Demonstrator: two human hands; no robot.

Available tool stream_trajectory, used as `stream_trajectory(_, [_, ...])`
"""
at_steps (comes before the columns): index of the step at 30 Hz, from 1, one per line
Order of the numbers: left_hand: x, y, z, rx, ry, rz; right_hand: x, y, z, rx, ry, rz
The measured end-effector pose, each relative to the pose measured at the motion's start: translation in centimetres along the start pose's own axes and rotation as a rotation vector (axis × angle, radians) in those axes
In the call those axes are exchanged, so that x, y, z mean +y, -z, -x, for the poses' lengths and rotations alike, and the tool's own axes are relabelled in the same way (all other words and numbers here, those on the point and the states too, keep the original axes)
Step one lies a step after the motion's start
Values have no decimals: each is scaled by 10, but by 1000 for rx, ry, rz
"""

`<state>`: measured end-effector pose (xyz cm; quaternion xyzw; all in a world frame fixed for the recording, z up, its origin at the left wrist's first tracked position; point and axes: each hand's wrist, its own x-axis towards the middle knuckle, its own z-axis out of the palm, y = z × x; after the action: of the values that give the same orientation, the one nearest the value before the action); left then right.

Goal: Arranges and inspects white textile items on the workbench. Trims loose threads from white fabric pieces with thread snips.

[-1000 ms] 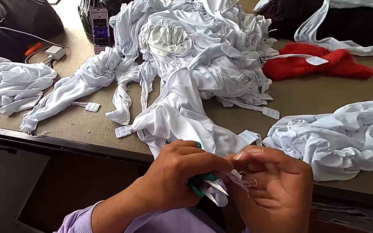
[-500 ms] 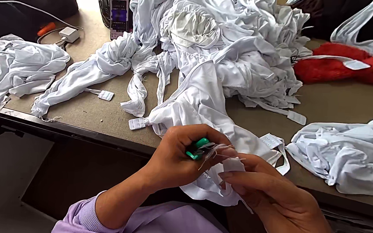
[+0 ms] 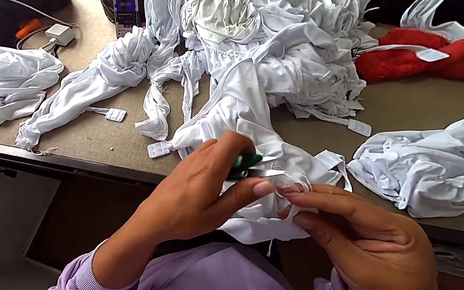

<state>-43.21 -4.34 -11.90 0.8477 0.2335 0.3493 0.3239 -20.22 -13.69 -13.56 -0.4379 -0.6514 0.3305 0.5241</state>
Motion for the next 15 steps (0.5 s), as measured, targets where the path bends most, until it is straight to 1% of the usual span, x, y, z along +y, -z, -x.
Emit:
stream_trajectory(3, [-2,2,6,-92,-119,-160,0,1,0,19,2,13])
stream_trajectory(5, [-1,-4,5,-97,-143,-229,-2,1,0,5,4,16])
stream_trajectory(10, [1,-12,-5,-52,-203,-221,-2,1,0,-11,12,46])
stream_trajectory(15, [2,-20,-8,-31,-224,-201,-2,0,0,0,37,112])
